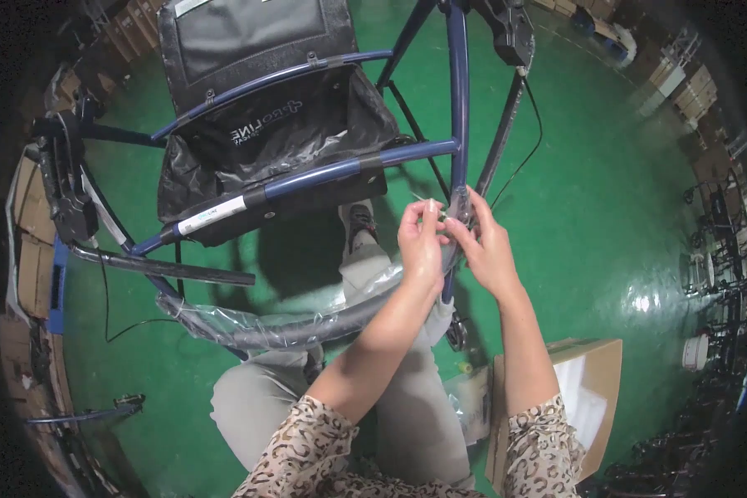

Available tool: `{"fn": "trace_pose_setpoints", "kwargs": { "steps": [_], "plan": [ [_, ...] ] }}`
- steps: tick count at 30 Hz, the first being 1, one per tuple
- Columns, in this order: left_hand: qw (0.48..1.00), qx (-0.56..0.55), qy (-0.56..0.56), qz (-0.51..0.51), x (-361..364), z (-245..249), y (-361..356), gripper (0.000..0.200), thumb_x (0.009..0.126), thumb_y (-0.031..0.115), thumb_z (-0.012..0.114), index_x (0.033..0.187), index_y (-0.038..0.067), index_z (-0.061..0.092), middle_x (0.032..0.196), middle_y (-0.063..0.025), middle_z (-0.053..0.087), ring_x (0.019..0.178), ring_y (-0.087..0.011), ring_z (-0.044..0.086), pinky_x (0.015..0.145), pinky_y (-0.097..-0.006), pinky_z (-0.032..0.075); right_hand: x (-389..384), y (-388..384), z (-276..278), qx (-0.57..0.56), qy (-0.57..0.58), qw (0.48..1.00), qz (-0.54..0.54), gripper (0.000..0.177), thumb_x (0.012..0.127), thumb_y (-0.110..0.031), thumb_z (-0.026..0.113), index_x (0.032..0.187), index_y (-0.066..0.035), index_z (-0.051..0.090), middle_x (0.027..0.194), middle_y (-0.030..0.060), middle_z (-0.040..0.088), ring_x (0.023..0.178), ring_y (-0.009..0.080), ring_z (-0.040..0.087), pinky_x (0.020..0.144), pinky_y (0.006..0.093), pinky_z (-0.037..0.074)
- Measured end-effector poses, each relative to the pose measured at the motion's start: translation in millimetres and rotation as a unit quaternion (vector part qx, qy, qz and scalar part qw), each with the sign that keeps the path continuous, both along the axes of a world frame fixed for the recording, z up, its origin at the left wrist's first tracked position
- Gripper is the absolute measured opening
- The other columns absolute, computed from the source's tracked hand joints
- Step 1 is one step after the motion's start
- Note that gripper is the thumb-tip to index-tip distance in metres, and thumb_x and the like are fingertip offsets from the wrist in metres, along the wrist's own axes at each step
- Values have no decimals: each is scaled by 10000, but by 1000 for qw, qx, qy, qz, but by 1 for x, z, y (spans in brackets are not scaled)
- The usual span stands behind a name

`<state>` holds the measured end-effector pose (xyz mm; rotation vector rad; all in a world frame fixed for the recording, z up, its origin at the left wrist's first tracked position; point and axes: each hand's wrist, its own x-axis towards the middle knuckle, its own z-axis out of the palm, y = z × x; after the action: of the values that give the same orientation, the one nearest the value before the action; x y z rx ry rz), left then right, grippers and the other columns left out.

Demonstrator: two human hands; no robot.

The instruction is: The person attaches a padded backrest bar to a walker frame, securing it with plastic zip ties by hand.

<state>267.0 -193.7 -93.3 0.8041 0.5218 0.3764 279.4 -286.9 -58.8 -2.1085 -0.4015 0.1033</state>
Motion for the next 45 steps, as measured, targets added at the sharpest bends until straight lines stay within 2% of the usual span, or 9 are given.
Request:
{"fn": "trace_pose_setpoints", "kwargs": {
  "steps": [4, 7, 12, 16, 25, 31, 34, 43, 45],
  "plan": [
    [999, -30, 26, -30, 19, 0, 8, 134, 914, 267, 568, 912, 137, 601, 758, 22, 542, 574, -39, 449, 430, -198, 313, -1, 3, -3, 56, 31, 998, 1, 441, 960, -239, 525, 1364, -109, 407, 965, 27, 608, 494, 71, 445, 374, 226, 428],
    [993, -110, -6, -48, 15, -3, 7, 104, 949, 281, 520, 962, 199, 583, 988, 24, 629, 709, -48, 500, 490, -165, 327, 0, 2, -3, 67, 46, 997, -15, 475, 952, -264, 531, 1388, -138, 391, 920, 29, 597, 549, 71, 483, 374, 223, 437],
    [964, -231, -116, -54, -9, -13, 2, 149, 942, 312, 566, 968, 170, 533, 980, -38, 614, 849, -112, 516, 693, -224, 369, -4, 6, -2, 87, 47, 995, -30, 466, 953, -247, 512, 1387, -132, 385, 836, 8, 548, 485, 74, 443, 363, 214, 423],
    [945, -279, -168, -36, -18, -21, -7, 146, 928, 258, 595, 955, 135, 520, 962, -81, 626, 854, -120, 538, 724, -222, 385, -7, 7, 4, 113, 100, 988, -24, 444, 966, -239, 494, 1378, -110, 388, 834, 4, 531, 520, 71, 466, 376, 218, 426],
    [968, -219, -114, -54, -1, -5, 8, 141, 955, 285, 554, 960, 146, 530, 927, -51, 608, 663, -70, 501, 566, -202, 387, -5, 4, 4, 119, 77, 990, 17, 218, 982, -273, 462, 1119, -111, 512, 739, -14, 456, 504, 57, 419, 386, 225, 434],
    [953, -287, -12, -96, 39, -24, 21, 42, 934, 110, 533, 895, 102, 549, 797, -43, 592, 476, -16, 357, 369, -161, 211, -4, 4, 12, 83, 109, 990, 27, 261, 986, -272, 459, 1195, -121, 496, 784, -30, 491, 526, 38, 425, 392, 211, 437],
    [951, -289, -11, -105, 34, -16, 21, 75, 949, 94, 497, 919, 87, 565, 823, -35, 596, 485, -22, 382, 364, -157, 230, -2, 1, 2, 75, 91, 993, 15, 351, 981, -290, 468, 1287, -119, 463, 815, -19, 516, 530, 45, 432, 402, 216, 438],
    [939, -298, -161, -60, -2, -6, 6, 149, 966, 257, 541, 964, 111, 514, 899, -78, 605, 452, -30, 290, 370, -155, 195, 7, -3, -21, 67, 18, 998, -6, 513, 987, -309, 455, 1446, -140, 300, 1019, 31, 560, 535, 68, 463, 410, 223, 423],
    [939, -297, -163, -62, -11, -7, 1, 134, 968, 261, 540, 958, 129, 520, 931, -63, 617, 443, -28, 286, 396, -162, 188, 0, 0, -1, 56, 80, 995, -5, 527, 993, -286, 455, 1459, -103, 291, 1307, 49, 433, 1038, 109, 398, 852, 268, 315]
  ]
}}
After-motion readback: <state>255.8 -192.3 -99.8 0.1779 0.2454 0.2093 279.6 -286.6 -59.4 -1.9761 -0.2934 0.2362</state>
